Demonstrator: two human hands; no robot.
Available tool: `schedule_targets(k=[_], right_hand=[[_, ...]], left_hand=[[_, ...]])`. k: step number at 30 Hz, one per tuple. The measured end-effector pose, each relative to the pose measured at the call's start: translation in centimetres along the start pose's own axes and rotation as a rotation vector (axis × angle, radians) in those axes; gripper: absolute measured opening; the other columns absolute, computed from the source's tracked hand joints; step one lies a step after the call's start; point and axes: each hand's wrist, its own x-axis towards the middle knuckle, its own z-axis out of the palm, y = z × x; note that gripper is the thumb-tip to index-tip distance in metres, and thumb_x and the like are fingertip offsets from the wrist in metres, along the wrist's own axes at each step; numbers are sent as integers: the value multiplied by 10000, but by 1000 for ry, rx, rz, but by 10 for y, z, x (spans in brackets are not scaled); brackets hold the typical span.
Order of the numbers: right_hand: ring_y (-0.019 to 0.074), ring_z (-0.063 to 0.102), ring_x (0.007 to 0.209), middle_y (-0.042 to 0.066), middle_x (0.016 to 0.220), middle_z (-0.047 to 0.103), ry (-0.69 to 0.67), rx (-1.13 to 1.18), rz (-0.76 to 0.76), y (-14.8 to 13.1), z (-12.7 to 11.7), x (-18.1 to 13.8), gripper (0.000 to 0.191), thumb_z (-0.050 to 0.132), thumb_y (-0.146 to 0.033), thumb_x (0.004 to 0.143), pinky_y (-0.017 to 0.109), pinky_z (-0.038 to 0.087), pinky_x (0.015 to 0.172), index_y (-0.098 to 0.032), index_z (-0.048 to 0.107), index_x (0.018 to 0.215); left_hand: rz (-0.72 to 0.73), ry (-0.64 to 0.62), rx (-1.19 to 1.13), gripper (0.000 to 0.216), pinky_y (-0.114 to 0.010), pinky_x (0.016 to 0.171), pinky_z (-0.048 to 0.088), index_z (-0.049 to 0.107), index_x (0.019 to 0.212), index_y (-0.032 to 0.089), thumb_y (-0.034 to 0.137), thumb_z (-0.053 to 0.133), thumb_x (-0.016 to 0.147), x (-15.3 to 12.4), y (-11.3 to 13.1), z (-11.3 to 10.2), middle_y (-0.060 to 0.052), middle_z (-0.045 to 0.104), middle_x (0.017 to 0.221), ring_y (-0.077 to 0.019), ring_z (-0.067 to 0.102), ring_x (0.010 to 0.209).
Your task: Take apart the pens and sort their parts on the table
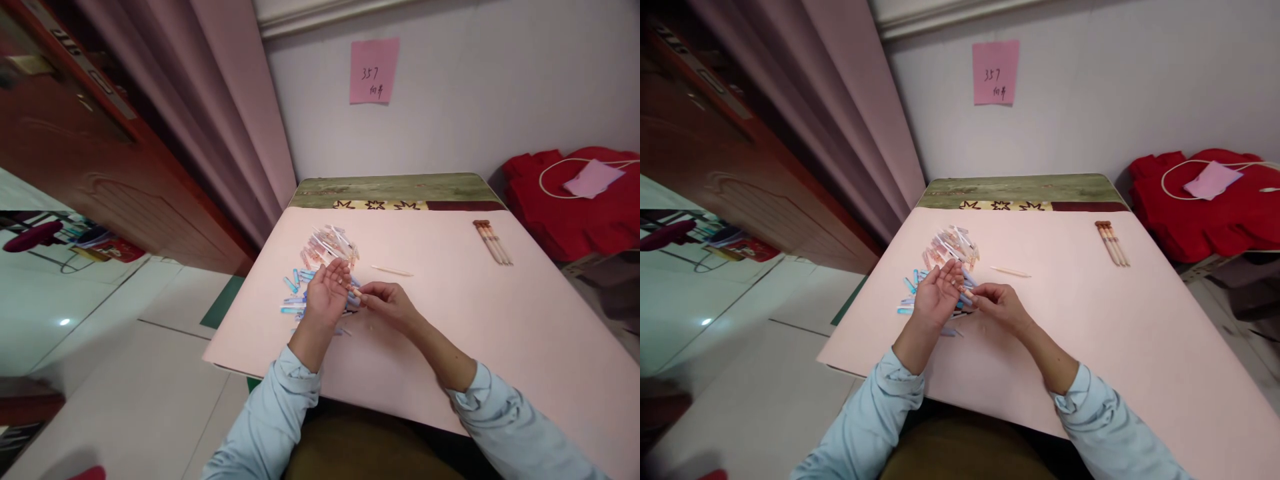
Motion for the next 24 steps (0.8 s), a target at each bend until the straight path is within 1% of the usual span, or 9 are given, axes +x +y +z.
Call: schedule_targets(k=[3,6,8,10,15,20,24], right_hand=[[140,555,621,28,722,685,5,-8,-3,0,-1,0,329,717,-469,775,272,429,595,-166,738,902],[147,565,629,30,724,686,10,-18,-7,-2,0,0,331,712,-472,777,279,440,606,-166,738,898],[151,568,633,32,722,685,26,-20,-9,-2,0,0,330,706,-474,778,285,447,612,-167,737,894],[152,568,633,32,721,685,44,-18,-10,-3,1,0,323,706,-470,777,288,453,617,-170,738,892],[156,580,635,32,720,693,62,-46,-10,-2,-1,1,304,707,-463,779,292,469,626,-176,742,873],[166,603,670,42,771,713,21,-59,-37,1,-2,1,314,709,-458,790,289,468,636,-166,749,899],[195,648,748,58,843,740,-24,-34,-53,1,-1,0,297,726,-446,790,309,492,697,-173,758,901]], left_hand=[[11,-24,12,287,-288,821,546,667,889,106,265,433,937,-1,-1,1,-124,703,919,-162,685,868],[3,-69,-9,249,-371,950,523,660,918,105,237,449,910,-1,-1,1,-147,713,997,-213,676,1037],[-11,-100,-9,239,-409,995,502,656,933,95,212,451,894,-2,-1,0,-161,710,1047,-238,659,1099],[-26,-118,9,242,-418,1010,491,653,949,90,213,452,893,-3,-1,0,-170,704,1088,-248,651,1122],[-40,-111,75,276,-405,994,496,646,984,97,277,445,926,-4,-1,1,-169,706,1108,-233,667,1086],[-46,-112,174,346,-381,927,519,655,990,100,351,421,956,-3,0,1,-161,720,1070,-211,705,947],[-48,-116,253,402,-360,872,530,658,984,110,401,380,974,-4,0,3,-155,725,1055,-197,709,875]])
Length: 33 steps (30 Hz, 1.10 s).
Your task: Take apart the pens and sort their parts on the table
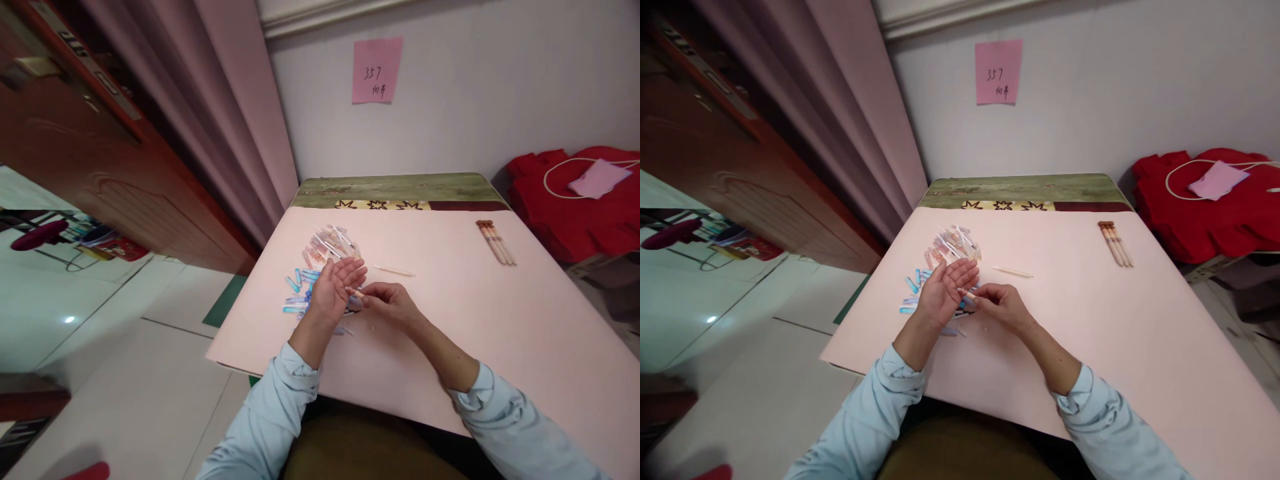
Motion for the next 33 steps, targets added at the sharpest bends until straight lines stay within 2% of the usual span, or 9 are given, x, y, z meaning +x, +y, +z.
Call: schedule_targets(k=[7,11,14,17,20,24,28,31,33], right_hand=[[211,660,781,68,869,743,-21,-7,-12,-3,2,-1,297,710,-444,813,326,502,718,-172,757,923],[212,668,814,68,895,739,-56,120,20,-5,4,-1,322,710,-453,815,346,512,768,-177,742,977],[188,651,805,55,885,727,-34,198,8,-4,2,0,320,734,-442,799,326,505,767,-184,729,990],[157,615,745,46,851,714,-1,205,-4,-2,0,1,317,741,-434,797,297,488,717,-183,726,989],[139,588,692,32,795,697,-12,235,-23,0,2,2,302,735,-442,797,286,478,684,-180,732,946],[157,617,693,37,782,713,-18,216,4,-2,4,4,297,707,-464,810,302,493,684,-186,733,914],[184,636,707,46,781,723,213,-45,-33,-7,-15,7,302,638,-491,851,317,498,682,-207,738,872],[212,640,802,56,893,732,531,-494,-131,-11,-43,8,238,643,-440,848,337,483,746,-232,749,897],[238,625,912,59,968,723,626,-794,-121,-10,-60,9,201,648,-403,841,353,462,795,-249,752,916]], left_hand=[[20,-31,115,451,-341,835,519,629,1017,118,484,369,972,-5,1,8,-158,720,1054,-204,710,850],[123,-116,61,461,-364,940,473,618,1117,170,524,363,967,-11,4,13,-144,661,1234,-231,662,1075],[216,-149,90,356,-351,976,445,639,1123,199,465,503,929,-16,3,11,-113,634,1283,-225,615,1160],[217,-139,254,287,-299,872,479,690,1013,166,355,713,798,-21,-6,4,-95,702,1078,-192,664,983],[165,-87,365,318,-258,693,490,715,954,137,342,783,722,-23,-21,-1,-46,693,819,-132,638,704],[172,7,356,339,-258,627,510,730,900,120,380,799,694,-23,-26,-1,-49,689,810,-122,614,648],[248,121,318,341,-297,737,560,721,881,124,384,811,680,-22,-10,-4,-75,706,906,-175,670,818],[244,139,303,417,-297,690,574,696,1012,133,397,793,705,-22,-1,-9,-70,704,881,-160,668,762],[224,121,297,447,-283,635,572,662,1067,147,402,783,720,-22,-1,-12,-59,705,864,-142,657,702]])
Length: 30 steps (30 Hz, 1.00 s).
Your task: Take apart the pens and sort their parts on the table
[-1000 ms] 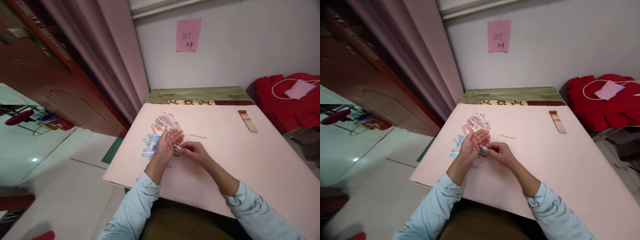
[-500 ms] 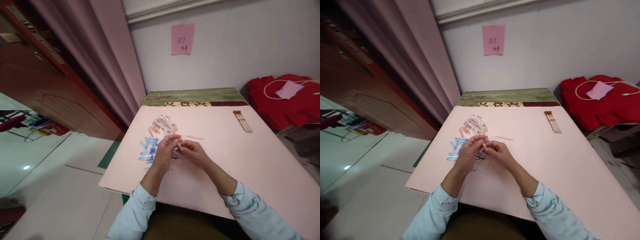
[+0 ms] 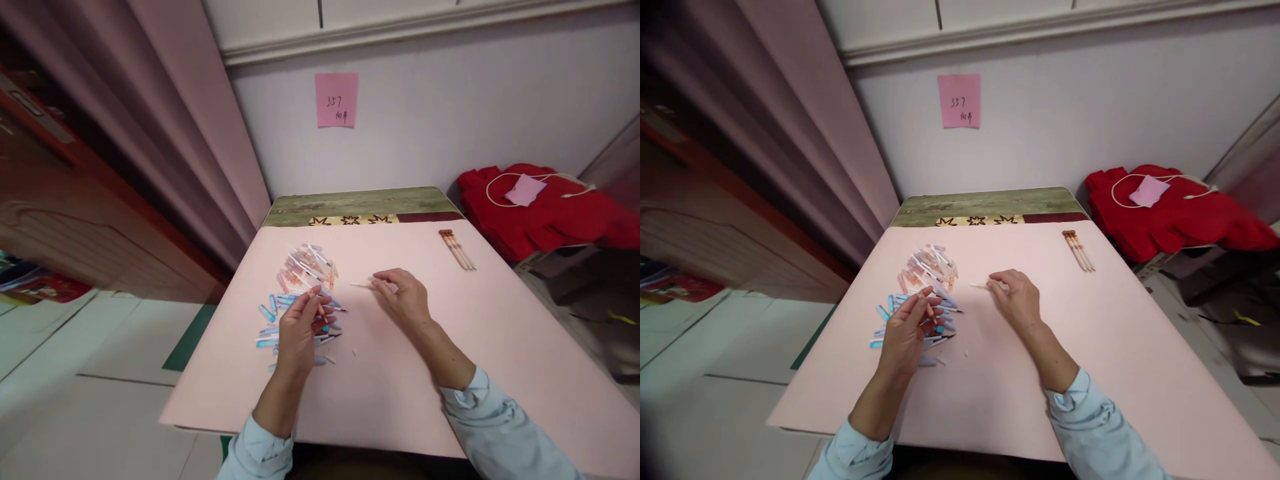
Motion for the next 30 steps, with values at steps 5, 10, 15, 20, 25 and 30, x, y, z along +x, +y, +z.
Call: schedule_targets(k=[5,10,15,20,25,30], right_hand=[[232,600,920,46,984,698,-155,-286,-34,17,0,4,187,679,-365,804,340,438,768,-260,736,948],[227,588,905,54,921,695,-169,-352,-89,14,4,0,134,574,-272,857,337,411,772,-230,701,872],[183,583,718,15,806,679,-106,-137,77,4,1,-2,176,570,-360,863,298,408,668,-237,680,924],[141,504,603,-5,678,602,-61,328,274,1,2,-3,276,638,-447,818,255,371,557,-194,698,911],[150,521,659,15,710,635,-30,531,348,2,5,1,300,714,-450,751,259,389,596,-174,729,868],[136,518,653,2,709,638,60,726,455,6,7,6,294,792,-424,682,261,417,634,-193,749,858]], left_hand=[[-69,-46,-55,379,-255,539,550,592,866,155,416,804,690,1,-6,2,-31,693,777,-121,629,602],[-186,-80,-220,381,-196,499,514,594,793,142,368,852,627,6,-14,4,4,654,709,-80,585,555],[-239,-94,-332,337,-141,415,405,598,834,147,299,834,649,14,-19,12,0,663,705,-58,543,505],[-285,-37,-421,214,-144,492,461,610,818,123,145,770,677,28,-4,27,-33,683,745,-59,583,557],[-307,-75,-470,204,-132,466,434,641,854,118,136,751,683,47,-7,39,10,624,651,-45,552,520],[-238,-109,-459,279,-117,377,308,626,802,122,230,819,631,51,-28,43,44,567,610,-18,470,454]])
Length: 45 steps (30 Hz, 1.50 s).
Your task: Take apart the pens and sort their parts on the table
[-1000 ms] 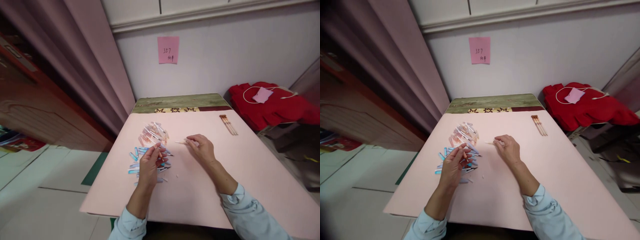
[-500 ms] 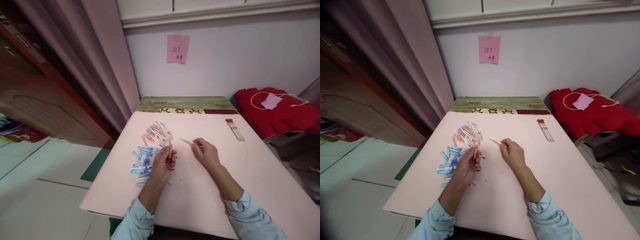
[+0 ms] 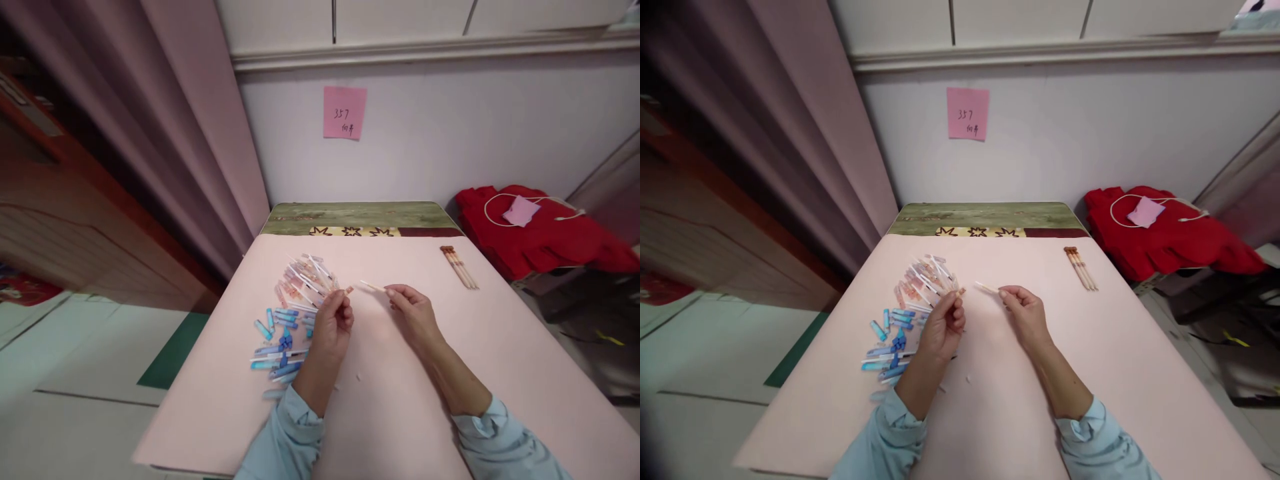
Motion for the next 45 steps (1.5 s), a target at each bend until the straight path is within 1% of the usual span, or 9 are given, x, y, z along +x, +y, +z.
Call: schedule_targets(k=[3,6,10,15,20,30,34,40,45], right_hand=[[135,531,636,0,725,641,31,148,60,-2,1,0,325,828,-401,642,274,448,638,-206,742,887],[145,555,636,-8,686,621,28,211,69,-7,3,-5,343,841,-388,628,283,466,636,-215,728,901],[165,569,633,-6,631,597,-16,140,29,-11,6,-13,342,814,-420,659,283,447,599,-208,715,908],[152,555,638,-4,638,618,-48,71,-43,-8,4,-14,286,802,-406,687,272,422,621,-205,719,874],[154,554,637,-1,648,626,-25,44,-48,-7,2,-12,291,790,-417,696,269,408,611,-202,719,879],[142,523,583,-10,615,608,-88,-36,-43,-11,7,-17,278,785,-432,684,261,407,543,-212,717,839],[158,561,580,9,645,651,-149,-46,-8,-12,11,-23,315,797,-448,680,275,441,539,-210,712,868],[172,600,686,35,787,694,-198,-76,-91,-7,15,-26,334,840,-424,641,276,474,600,-203,704,851],[158,575,670,22,764,661,-198,-113,-130,-7,17,-28,301,817,-409,676,260,455,592,-199,668,832]], left_hand=[[41,-55,32,310,-115,373,275,630,796,125,260,842,616,-2,0,-1,49,555,615,-11,459,456],[66,-62,31,325,-113,395,291,638,817,130,246,853,602,-4,3,-1,44,568,629,-13,476,478],[57,-47,29,335,-123,428,325,648,834,134,220,857,586,-6,0,-2,36,585,632,-25,507,503],[70,-43,46,324,-132,430,326,651,843,131,221,849,603,-7,-5,-4,32,589,623,-33,508,500],[82,-42,69,320,-136,414,310,639,839,137,217,840,603,-7,-4,-6,33,585,607,-37,491,481],[169,-56,193,293,-155,397,314,625,850,147,271,808,659,-8,-5,-5,50,554,569,-50,477,453],[184,-20,163,307,-155,406,315,590,778,152,306,824,649,-8,-5,-4,29,614,638,-38,483,461],[229,37,144,297,-168,493,410,620,774,145,330,822,659,-6,-6,-6,6,667,712,-51,547,534],[204,31,194,311,-176,489,411,661,813,133,339,830,655,-7,-7,-6,-9,688,756,-53,561,531]])
